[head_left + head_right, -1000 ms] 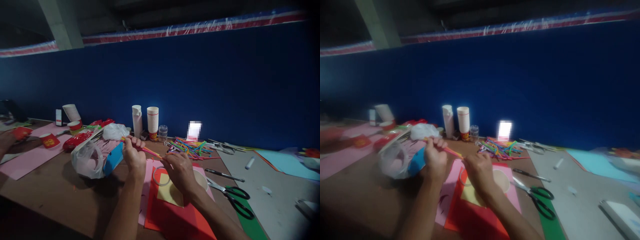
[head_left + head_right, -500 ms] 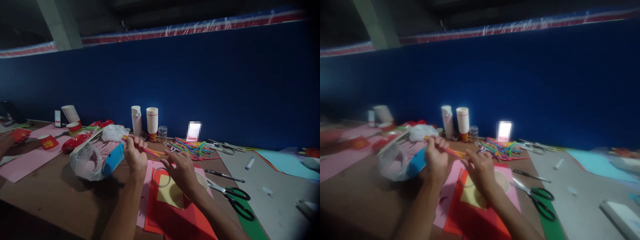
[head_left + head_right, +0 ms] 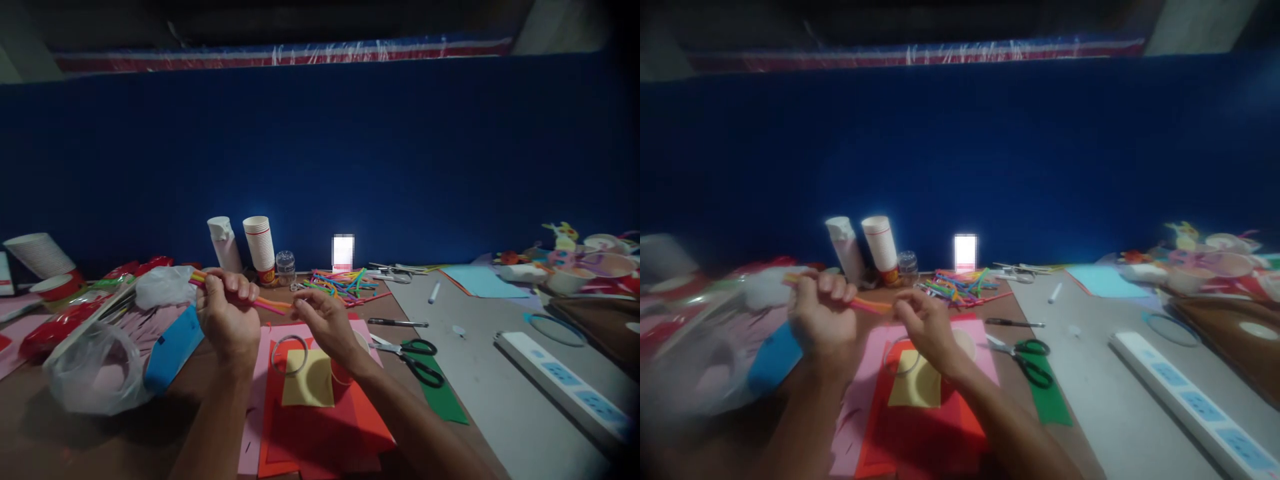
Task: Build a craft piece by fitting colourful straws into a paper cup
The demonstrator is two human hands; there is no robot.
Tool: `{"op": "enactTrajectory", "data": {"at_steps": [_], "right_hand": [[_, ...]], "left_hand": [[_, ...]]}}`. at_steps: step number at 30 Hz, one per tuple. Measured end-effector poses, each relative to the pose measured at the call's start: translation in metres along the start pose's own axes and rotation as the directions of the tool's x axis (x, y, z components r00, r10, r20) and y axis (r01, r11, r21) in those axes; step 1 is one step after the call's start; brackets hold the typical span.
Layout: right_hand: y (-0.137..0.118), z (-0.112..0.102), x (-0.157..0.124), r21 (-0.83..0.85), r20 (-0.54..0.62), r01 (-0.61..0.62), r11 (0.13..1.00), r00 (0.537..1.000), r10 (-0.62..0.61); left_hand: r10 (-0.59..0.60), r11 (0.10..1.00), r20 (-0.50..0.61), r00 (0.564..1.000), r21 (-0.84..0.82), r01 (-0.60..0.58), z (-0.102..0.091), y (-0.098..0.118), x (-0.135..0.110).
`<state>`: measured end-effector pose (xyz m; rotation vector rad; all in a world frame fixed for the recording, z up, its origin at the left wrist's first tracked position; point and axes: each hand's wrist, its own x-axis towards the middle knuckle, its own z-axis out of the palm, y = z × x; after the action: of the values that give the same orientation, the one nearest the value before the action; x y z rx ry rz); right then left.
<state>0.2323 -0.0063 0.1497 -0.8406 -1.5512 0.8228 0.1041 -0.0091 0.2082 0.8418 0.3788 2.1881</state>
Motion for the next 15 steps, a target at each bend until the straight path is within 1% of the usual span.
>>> {"op": "enactTrajectory", "data": {"at_steps": [2,5,8,10,12,13,15], "right_hand": [[-0.002,-0.003,0.001,0.003,0.008,0.002,1.0,1.0,-0.002],[-0.005,-0.01,0.002,-0.159,0.003,0.035,0.987,0.999,-0.035],[-0.006,-0.025,0.006,-0.295,0.001,0.07,0.953,0.997,-0.073],[-0.005,-0.041,0.012,-0.313,-0.011,0.074,0.947,0.997,-0.082],[0.001,-0.063,0.018,-0.345,-0.047,0.053,0.937,0.996,-0.073],[0.005,-0.076,0.022,-0.375,-0.039,0.016,0.927,0.999,-0.033],[0.019,-0.1,0.027,-0.439,-0.074,-0.037,0.898,0.997,0.004]], "left_hand": [[0.011,1.0,0.018,1.0,-0.001,-0.011,0.003,-0.002,0.001],[0.019,1.0,0.031,0.999,-0.011,-0.019,0.004,-0.005,0.005],[0.004,1.0,0.031,1.0,-0.005,-0.004,0.001,-0.008,0.009],[-0.028,1.0,0.038,0.999,0.001,0.028,-0.003,-0.009,0.012],[-0.075,0.997,0.051,0.996,0.007,0.075,-0.007,-0.009,0.015],[-0.097,0.995,0.057,0.994,0.011,0.096,-0.009,-0.009,0.017],[-0.126,0.992,0.068,0.99,0.028,0.125,-0.013,-0.007,0.022]]}}
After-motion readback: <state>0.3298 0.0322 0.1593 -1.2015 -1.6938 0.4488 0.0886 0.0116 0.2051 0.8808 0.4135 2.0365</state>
